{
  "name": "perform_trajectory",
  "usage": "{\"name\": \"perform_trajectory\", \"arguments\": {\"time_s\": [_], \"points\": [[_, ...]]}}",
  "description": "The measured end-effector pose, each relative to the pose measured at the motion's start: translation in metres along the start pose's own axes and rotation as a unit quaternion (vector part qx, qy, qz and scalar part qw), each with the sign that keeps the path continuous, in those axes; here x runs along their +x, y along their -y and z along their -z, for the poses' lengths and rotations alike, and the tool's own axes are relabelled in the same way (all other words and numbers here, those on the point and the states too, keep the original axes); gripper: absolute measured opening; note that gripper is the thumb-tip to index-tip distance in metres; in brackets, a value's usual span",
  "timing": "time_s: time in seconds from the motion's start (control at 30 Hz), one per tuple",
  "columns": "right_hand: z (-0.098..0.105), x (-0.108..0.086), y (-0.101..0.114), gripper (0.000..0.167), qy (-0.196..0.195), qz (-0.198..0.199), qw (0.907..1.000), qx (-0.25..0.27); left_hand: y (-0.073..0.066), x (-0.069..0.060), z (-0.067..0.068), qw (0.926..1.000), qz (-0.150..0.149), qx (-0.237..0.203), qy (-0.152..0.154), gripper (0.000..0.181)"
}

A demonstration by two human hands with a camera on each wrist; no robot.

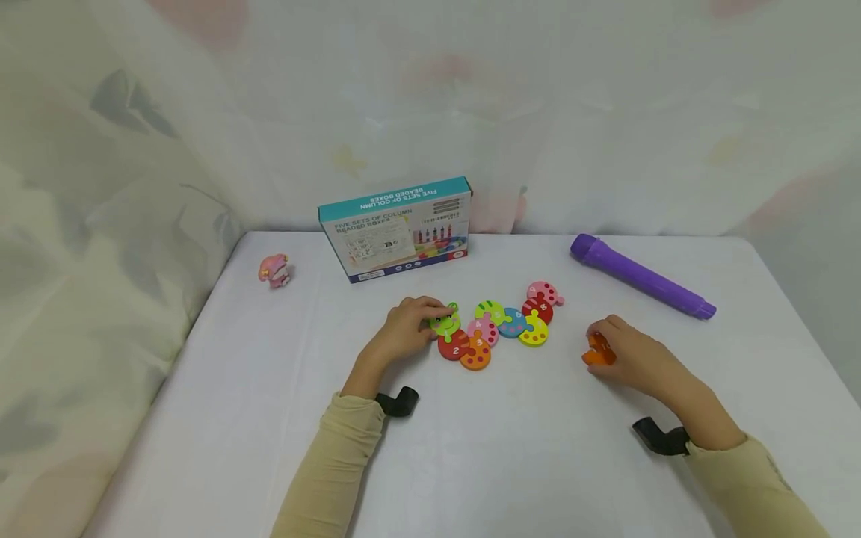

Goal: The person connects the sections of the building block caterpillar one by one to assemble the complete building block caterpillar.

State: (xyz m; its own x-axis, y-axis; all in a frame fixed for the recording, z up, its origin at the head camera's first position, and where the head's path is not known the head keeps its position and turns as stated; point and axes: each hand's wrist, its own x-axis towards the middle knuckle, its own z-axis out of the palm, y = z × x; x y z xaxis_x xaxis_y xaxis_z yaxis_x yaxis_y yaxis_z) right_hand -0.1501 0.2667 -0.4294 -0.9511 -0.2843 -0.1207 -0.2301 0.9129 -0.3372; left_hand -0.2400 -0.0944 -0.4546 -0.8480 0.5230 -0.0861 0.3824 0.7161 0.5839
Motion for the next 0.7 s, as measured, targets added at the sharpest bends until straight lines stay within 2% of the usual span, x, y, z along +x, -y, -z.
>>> {"name": "perform_trajectory", "arguments": {"time_s": [0.37,0.5,0.7], "points": [[0.004,0.048,0.011,0.054,-0.045,-0.03,0.9965,0.064,0.003,-0.003,-0.001,1.0,0.0,-0.007,-0.002,0.043],[0.005,0.06,0.013,0.056,-0.042,-0.041,0.9968,0.055,0.001,-0.003,0.0,1.0,-0.006,-0.004,-0.002,0.043],[0.008,0.066,0.013,0.056,-0.034,-0.041,0.9979,0.037,0.0,-0.001,-0.001,1.0,-0.004,0.001,-0.005,0.043]]}}
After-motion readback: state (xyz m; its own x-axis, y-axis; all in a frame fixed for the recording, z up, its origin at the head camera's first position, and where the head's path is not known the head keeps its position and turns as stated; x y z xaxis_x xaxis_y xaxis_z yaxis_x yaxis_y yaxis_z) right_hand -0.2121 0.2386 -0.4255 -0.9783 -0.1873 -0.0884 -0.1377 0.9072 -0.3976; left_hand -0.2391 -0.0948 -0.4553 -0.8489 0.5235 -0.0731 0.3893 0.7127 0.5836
